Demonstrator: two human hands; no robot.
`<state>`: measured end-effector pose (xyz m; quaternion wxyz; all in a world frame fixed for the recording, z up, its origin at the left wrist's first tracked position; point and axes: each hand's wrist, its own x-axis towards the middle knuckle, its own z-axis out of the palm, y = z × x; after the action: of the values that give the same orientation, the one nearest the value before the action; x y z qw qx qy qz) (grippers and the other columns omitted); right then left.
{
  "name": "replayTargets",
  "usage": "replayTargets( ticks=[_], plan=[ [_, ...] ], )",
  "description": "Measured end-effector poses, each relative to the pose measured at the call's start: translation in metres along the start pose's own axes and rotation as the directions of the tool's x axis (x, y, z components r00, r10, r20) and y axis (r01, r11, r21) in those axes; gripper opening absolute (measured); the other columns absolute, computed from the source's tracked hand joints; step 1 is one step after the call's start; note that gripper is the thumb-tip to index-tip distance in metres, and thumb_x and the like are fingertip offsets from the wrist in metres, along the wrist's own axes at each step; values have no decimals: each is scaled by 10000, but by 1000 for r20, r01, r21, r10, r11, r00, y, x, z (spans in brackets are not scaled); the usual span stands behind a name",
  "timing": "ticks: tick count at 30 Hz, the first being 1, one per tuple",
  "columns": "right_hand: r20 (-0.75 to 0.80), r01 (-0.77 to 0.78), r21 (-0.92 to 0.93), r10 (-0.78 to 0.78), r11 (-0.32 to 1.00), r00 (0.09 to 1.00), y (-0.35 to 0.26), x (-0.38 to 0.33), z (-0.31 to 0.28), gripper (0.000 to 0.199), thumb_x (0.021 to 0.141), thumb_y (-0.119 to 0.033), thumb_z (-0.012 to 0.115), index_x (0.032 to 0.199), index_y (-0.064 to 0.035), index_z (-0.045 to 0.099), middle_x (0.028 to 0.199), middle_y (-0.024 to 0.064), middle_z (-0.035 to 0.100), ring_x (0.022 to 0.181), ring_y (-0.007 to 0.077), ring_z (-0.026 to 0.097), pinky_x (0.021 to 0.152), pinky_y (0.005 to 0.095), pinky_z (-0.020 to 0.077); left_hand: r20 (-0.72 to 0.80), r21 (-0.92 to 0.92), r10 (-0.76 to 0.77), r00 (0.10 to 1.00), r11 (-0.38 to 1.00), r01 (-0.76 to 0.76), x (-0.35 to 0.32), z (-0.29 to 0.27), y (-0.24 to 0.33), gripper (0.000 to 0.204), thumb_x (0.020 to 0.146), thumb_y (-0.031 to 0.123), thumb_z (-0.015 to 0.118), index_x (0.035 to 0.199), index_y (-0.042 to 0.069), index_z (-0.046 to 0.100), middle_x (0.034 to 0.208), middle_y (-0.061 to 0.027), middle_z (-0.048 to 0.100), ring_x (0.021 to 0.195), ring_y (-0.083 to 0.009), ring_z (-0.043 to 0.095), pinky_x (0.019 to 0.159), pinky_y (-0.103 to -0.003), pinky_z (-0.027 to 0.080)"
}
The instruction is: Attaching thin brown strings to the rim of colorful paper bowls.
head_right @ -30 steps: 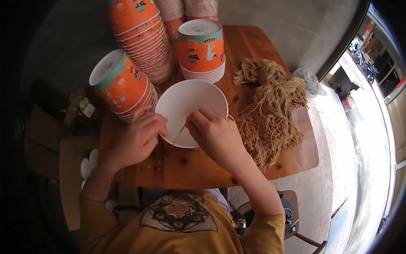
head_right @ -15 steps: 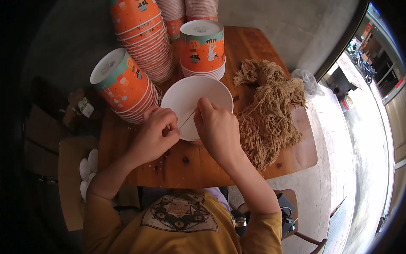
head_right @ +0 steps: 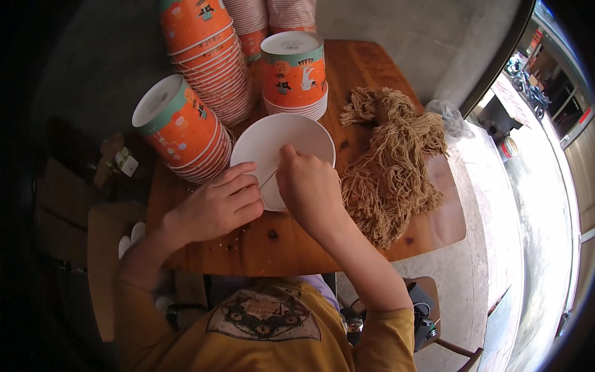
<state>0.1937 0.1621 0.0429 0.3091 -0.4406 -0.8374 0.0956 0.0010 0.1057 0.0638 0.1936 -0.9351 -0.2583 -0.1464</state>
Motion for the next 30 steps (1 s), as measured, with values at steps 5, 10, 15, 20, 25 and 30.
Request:
replayTargets(
  ticks=[5, 10, 15, 20, 25, 30],
  plan=[
    [64, -7, -57, 11, 998, 998, 4, 3, -6, 101, 871, -103, 573, 831, -13, 554, 723, 198, 658, 657, 388, 660, 583, 474, 540, 64, 24, 151, 986, 988, -153, -3, -6, -31, 101, 745, 150, 625, 812, 162, 551, 866, 18, 555, 991, -177, 582, 1103, -449, 404],
    [26, -125, 369, 124, 921, 992, 19, 5, -31, 112, 890, -144, 640, 957, -55, 653, 756, 165, 665, 699, 304, 673, 635, 393, 512, 77, 236, 223, 972, 943, -235, -1, 1, -52, 90, 774, 145, 593, 851, 145, 546, 861, 5, 538, 993, -190, 570, 1115, -447, 392],
    [308, -432, 842, 369, 323, 877, 42, -15, -68, 155, 967, -199, 589, 953, -63, 664, 709, -69, 525, 563, 12, 405, 500, 179, 330, 72, 390, 138, 988, 908, -155, -8, 18, -83, 114, 786, 156, 598, 893, 125, 572, 1065, -41, 576, 1176, -250, 527, 1102, -468, 391],
    [301, -316, 948, 395, -28, 868, 56, -46, -70, 167, 1005, -178, 507, 1083, -70, 608, 692, -58, 520, 492, 13, 405, 404, 160, 276, -61, 240, -132, 989, 960, 143, 0, 8, -79, 124, 805, 106, 606, 923, 69, 625, 1160, -96, 590, 1176, -289, 537, 1037, -456, 417],
    [333, -343, 939, 310, -24, 891, 11, -43, -73, 163, 1001, -214, 518, 1031, -93, 623, 703, -53, 550, 529, 9, 493, 410, 146, 336, 255, -892, -577, 776, 169, 419, 43, 0, 23, 457, 897, 50, 656, 1296, 32, 434, 1211, -95, 538, 986, -192, 611, 851, -292, 514],
    [373, -352, 925, 176, -142, 911, 3, -43, -64, 183, 1019, -207, 515, 1081, -71, 621, 734, -34, 569, 591, 27, 527, 535, 169, 435, 423, -853, -461, 780, -493, 171, 56, 15, 70, 262, 1001, 78, 529, 1250, 19, 471, 1001, -31, 552, 788, -89, 563, 705, -227, 493]
  ],
)
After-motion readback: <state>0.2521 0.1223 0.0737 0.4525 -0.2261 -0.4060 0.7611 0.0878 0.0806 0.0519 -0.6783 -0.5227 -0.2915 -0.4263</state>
